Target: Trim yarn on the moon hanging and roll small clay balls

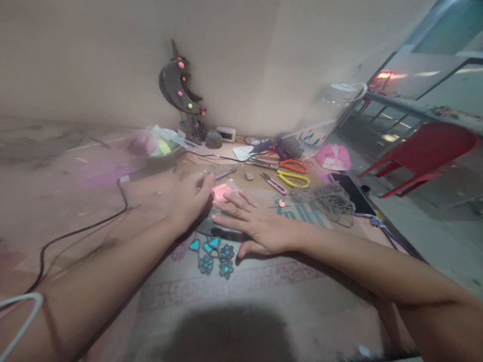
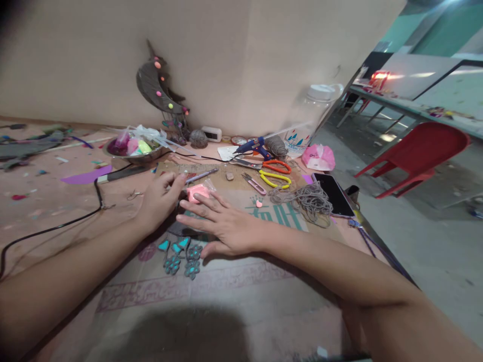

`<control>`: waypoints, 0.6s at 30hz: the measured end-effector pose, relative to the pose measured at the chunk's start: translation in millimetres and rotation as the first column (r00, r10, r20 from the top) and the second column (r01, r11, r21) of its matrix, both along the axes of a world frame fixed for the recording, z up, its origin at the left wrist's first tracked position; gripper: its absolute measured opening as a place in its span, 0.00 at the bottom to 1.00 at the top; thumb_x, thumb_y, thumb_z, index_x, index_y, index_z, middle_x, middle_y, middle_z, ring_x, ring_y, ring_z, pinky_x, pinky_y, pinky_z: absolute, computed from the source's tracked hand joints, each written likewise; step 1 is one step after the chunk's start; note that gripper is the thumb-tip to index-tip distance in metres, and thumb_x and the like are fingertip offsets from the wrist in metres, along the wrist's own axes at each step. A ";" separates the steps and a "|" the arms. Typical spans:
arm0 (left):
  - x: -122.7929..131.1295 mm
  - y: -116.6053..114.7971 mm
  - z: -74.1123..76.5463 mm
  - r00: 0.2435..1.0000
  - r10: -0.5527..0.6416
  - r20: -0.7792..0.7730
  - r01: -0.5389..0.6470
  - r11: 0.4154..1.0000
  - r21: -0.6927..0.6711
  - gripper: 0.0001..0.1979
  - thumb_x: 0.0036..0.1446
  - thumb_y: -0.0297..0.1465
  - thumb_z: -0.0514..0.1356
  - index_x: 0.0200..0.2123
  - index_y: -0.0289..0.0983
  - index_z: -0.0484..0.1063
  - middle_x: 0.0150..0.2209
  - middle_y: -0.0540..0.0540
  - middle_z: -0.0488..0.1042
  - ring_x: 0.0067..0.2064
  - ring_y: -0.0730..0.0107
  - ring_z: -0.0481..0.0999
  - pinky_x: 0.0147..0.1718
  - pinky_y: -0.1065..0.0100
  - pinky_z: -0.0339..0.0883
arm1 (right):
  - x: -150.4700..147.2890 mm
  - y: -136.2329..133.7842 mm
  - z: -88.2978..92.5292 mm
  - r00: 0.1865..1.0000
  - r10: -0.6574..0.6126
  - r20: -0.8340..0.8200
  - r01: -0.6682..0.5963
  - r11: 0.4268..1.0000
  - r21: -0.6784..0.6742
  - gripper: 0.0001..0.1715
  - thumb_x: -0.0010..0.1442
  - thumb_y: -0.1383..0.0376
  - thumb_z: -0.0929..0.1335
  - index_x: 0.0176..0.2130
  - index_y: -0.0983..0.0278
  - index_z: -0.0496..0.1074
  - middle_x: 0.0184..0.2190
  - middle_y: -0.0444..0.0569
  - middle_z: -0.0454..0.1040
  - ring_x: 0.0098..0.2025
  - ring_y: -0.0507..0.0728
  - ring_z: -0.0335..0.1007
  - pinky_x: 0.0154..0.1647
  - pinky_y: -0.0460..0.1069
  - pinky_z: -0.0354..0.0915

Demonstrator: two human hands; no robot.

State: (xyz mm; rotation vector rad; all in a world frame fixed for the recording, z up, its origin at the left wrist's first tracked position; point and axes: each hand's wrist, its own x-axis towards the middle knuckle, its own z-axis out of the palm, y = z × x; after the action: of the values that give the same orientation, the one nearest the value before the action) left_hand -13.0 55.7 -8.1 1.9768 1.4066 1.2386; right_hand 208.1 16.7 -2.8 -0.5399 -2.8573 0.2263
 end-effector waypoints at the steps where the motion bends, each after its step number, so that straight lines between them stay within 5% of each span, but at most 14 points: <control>1: -3.3 5.5 -2.0 0.999 0.033 -0.010 -0.033 0.999 -0.010 0.18 0.65 0.36 0.52 0.22 0.39 0.58 0.22 0.53 0.61 0.28 0.70 0.62 0.29 0.68 0.53 | -3.0 5.4 -3.9 1.000 0.005 0.020 -0.005 1.000 -0.025 0.48 0.65 0.42 0.62 0.71 0.67 0.50 0.73 0.59 0.42 0.75 0.64 0.22 0.72 0.64 0.25; 8: -2.1 17.5 -12.2 1.000 0.030 -0.005 -0.030 0.998 -0.048 0.19 0.64 0.38 0.52 0.22 0.39 0.58 0.22 0.53 0.61 0.27 0.70 0.63 0.28 0.67 0.53 | 24.2 -17.2 -9.2 0.993 -0.035 0.114 0.049 0.991 -0.123 0.51 0.64 0.43 0.64 0.72 0.65 0.43 0.73 0.59 0.40 0.75 0.65 0.23 0.71 0.68 0.28; 11: 2.2 14.7 -11.1 1.000 0.001 -0.007 -0.001 0.998 -0.065 0.19 0.64 0.39 0.52 0.22 0.38 0.62 0.21 0.53 0.62 0.28 0.69 0.65 0.29 0.68 0.54 | 11.8 -28.5 -8.2 0.992 0.031 0.121 -0.018 0.994 -0.110 0.50 0.64 0.43 0.64 0.72 0.65 0.46 0.73 0.57 0.43 0.75 0.64 0.25 0.72 0.65 0.25; 15: 1.6 13.0 -10.0 1.000 0.019 0.006 -0.019 0.994 -0.111 0.18 0.63 0.39 0.53 0.22 0.38 0.62 0.21 0.53 0.63 0.27 0.70 0.65 0.28 0.68 0.54 | -8.1 -2.0 -10.3 0.992 0.086 0.090 -0.081 0.995 -0.059 0.49 0.64 0.41 0.62 0.71 0.66 0.50 0.73 0.57 0.43 0.75 0.63 0.23 0.72 0.63 0.22; 18: 0.3 13.9 -11.2 0.999 0.038 0.013 -0.036 0.993 -0.112 0.19 0.62 0.39 0.53 0.21 0.38 0.62 0.21 0.53 0.63 0.27 0.70 0.65 0.28 0.68 0.54 | 10.6 15.8 -8.9 0.991 0.028 0.129 -0.019 0.997 -0.072 0.50 0.65 0.41 0.61 0.72 0.67 0.45 0.73 0.59 0.39 0.75 0.63 0.21 0.72 0.64 0.25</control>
State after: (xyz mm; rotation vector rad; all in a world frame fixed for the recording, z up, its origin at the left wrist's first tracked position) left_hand -12.6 69.6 -19.2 1.8710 1.4780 1.1621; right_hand 218.7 32.5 -11.7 -0.5541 -2.9929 0.3075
